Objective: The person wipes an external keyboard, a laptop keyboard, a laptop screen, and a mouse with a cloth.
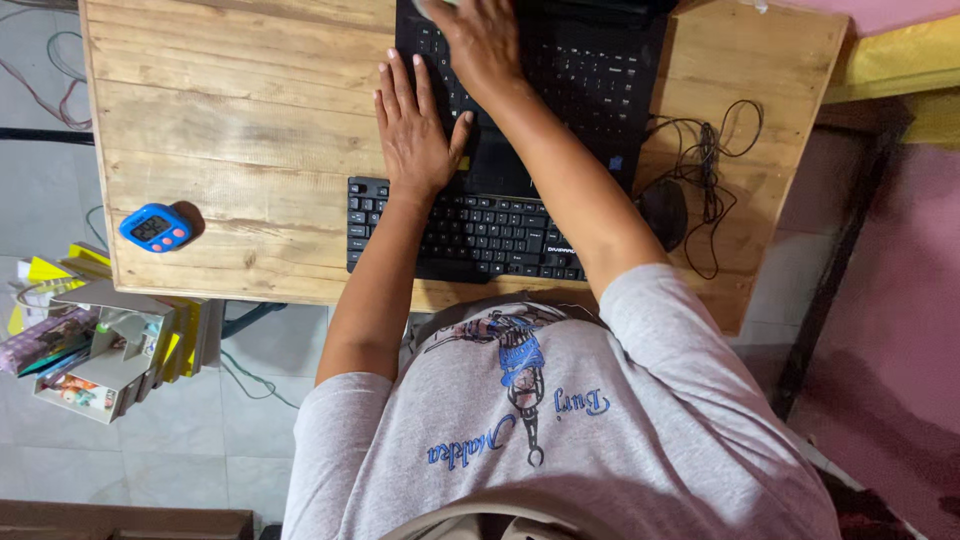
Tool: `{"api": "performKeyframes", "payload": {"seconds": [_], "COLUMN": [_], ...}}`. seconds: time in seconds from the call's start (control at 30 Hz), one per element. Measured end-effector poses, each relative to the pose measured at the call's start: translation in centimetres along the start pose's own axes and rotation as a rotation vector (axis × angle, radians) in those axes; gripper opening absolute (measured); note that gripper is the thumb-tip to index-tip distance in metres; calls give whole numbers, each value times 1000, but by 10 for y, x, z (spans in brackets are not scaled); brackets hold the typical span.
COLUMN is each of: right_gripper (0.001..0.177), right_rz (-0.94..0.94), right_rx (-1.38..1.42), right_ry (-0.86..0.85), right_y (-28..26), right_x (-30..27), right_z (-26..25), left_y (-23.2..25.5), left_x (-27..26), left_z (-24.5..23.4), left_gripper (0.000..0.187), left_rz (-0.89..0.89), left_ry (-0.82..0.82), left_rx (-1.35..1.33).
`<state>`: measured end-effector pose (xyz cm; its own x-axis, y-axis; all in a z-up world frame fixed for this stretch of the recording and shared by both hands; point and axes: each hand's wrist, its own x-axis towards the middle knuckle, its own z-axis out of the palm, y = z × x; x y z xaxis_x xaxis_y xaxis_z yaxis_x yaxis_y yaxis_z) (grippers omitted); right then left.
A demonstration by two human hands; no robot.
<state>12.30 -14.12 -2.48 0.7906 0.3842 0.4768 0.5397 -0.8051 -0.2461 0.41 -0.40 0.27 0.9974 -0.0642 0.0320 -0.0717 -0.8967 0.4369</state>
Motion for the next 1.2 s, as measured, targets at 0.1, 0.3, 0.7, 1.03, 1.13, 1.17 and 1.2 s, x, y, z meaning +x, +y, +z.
{"api": "performKeyframes", "payload": {"seconds": [0.1, 0.3, 0.7, 1.03, 1.13, 1.17, 1.2], "right_gripper": [40, 39, 36, 30, 26, 31, 38], "right_rz": [170, 492, 717, 164, 205, 194, 183], "right_rx": [-84, -151, -165, -4, 154, 275, 397], "right_ry": [-62, -37, -15, 11, -158, -105, -57], "right_y": [25, 125, 106, -5, -25, -29, -31], "right_x": [-24, -89, -84, -17, -12, -14, -19], "right_z": [-23, -85, -81, -5, -10, -15, -23], "left_y": [0, 0, 1, 2, 2, 2, 2], "left_x": [-1, -2, -2, 0, 1, 1, 1], "left_z": [1, -1, -3, -7, -11, -13, -14], "left_gripper": [96, 93, 93, 95, 94, 93, 93], "left_rz": [-12, -1, -1, -19, -23, -26, -29], "left_ry": [-10, -12, -8, -21, -40, -50, -54], "left_rx": [-6, 2, 1, -12, -2, 2, 1]}}
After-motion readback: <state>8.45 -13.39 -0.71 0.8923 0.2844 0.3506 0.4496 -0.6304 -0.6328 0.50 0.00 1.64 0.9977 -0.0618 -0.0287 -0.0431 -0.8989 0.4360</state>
